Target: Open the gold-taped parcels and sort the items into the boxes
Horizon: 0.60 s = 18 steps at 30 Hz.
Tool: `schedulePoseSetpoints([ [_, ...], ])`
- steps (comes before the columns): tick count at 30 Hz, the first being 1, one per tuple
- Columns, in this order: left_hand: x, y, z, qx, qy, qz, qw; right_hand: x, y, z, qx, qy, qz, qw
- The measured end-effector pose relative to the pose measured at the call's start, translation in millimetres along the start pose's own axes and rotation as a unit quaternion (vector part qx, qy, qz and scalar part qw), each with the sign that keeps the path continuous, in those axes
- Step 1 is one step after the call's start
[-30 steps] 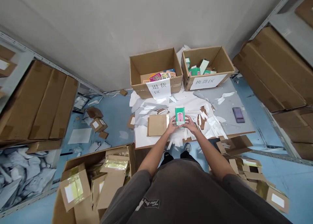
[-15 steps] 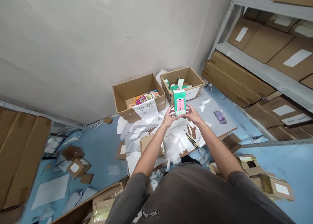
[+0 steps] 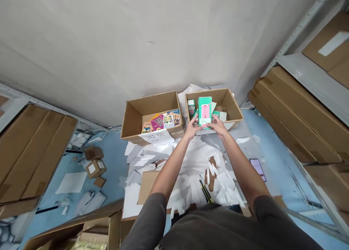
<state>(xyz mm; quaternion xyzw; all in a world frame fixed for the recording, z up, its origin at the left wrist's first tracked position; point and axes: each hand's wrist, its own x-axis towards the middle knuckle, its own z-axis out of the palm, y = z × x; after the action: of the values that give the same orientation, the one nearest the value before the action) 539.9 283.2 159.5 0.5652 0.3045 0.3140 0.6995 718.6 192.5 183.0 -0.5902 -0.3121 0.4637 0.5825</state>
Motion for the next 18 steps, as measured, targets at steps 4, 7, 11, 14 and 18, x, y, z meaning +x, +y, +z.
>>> schedulePoseSetpoints([
  [4, 29.0, 2.9, -6.3, 0.044, 0.072, -0.019, 0.996, 51.5, 0.0, -0.8, -0.039, 0.013, -0.005, 0.999],
  [7, 28.1, 0.3, -18.6, 0.126, 0.134, -0.009, 0.983, 65.4, 9.2, -3.5, -0.128, 0.071, -0.026, 0.989],
  [11, -0.7, -3.5, -33.6, 0.124, 0.139, -0.023, 0.982, 42.1, 31.4, -3.0, -0.136, 0.039, -0.05, 0.989],
  [14, -31.4, -1.6, -40.4, 0.09, 0.133, -0.035, 0.986, 7.8, 41.8, 6.7, -0.114, 0.006, -0.06, 0.992],
  [18, -78.2, 5.7, -51.6, 0.073, 0.13, -0.022, 0.989, -35.8, 40.5, 29.4, -0.102, -0.018, -0.042, 0.994],
])
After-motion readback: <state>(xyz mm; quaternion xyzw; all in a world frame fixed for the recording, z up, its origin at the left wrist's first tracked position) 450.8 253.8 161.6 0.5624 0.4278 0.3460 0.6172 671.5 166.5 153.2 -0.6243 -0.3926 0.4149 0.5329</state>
